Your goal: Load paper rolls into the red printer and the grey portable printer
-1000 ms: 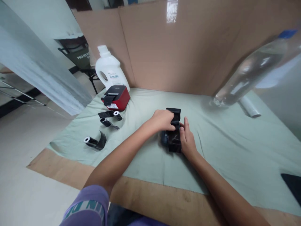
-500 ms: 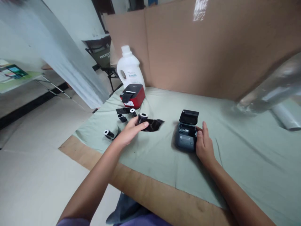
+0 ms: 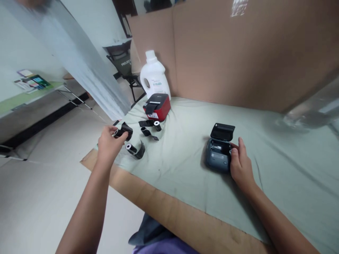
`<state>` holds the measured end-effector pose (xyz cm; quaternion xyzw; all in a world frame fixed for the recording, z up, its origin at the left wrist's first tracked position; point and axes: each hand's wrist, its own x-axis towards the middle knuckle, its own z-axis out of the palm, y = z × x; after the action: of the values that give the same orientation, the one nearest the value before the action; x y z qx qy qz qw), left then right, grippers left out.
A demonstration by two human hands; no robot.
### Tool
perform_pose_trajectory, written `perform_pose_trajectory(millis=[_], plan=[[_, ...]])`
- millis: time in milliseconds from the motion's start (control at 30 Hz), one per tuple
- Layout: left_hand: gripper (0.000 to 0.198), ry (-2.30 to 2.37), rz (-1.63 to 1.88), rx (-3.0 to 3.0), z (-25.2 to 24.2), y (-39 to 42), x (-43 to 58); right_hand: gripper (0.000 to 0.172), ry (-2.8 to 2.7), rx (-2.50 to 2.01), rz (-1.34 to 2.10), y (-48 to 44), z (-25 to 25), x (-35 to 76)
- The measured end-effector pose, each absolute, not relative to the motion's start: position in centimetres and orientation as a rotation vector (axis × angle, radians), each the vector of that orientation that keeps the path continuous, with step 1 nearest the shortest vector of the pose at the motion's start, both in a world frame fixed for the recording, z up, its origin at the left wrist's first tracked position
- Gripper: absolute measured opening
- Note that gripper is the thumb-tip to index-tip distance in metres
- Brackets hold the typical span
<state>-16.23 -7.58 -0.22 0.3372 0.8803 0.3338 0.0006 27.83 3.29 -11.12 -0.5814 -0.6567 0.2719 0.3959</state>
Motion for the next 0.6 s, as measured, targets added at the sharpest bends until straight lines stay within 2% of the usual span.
perform_pose_trajectory(millis=[200,367,500,600], plan=[[0.046,2.968,0.469,1.184,-1.0,-4.8,-17.5,0.071,-1.680,-1.474,0.675,3.4,-11.1,27.8],[0.049,2.918,0.082,1.141,-2.7,-3.1,-17.5,0.067,-1.687,-1.454,0.661,3.5,-11.0,27.6],[0.045,2.819,-0.093,1.182,-3.4,-2.5,-16.7,0.065,-1.687,-1.446,0.647,3.5,-11.0,27.6],[0.058,2.809,-0.061,1.176,-2.7,-3.1,-16.6,0.066,-1.684,-1.455,0.655,3.5,-11.0,27.7]])
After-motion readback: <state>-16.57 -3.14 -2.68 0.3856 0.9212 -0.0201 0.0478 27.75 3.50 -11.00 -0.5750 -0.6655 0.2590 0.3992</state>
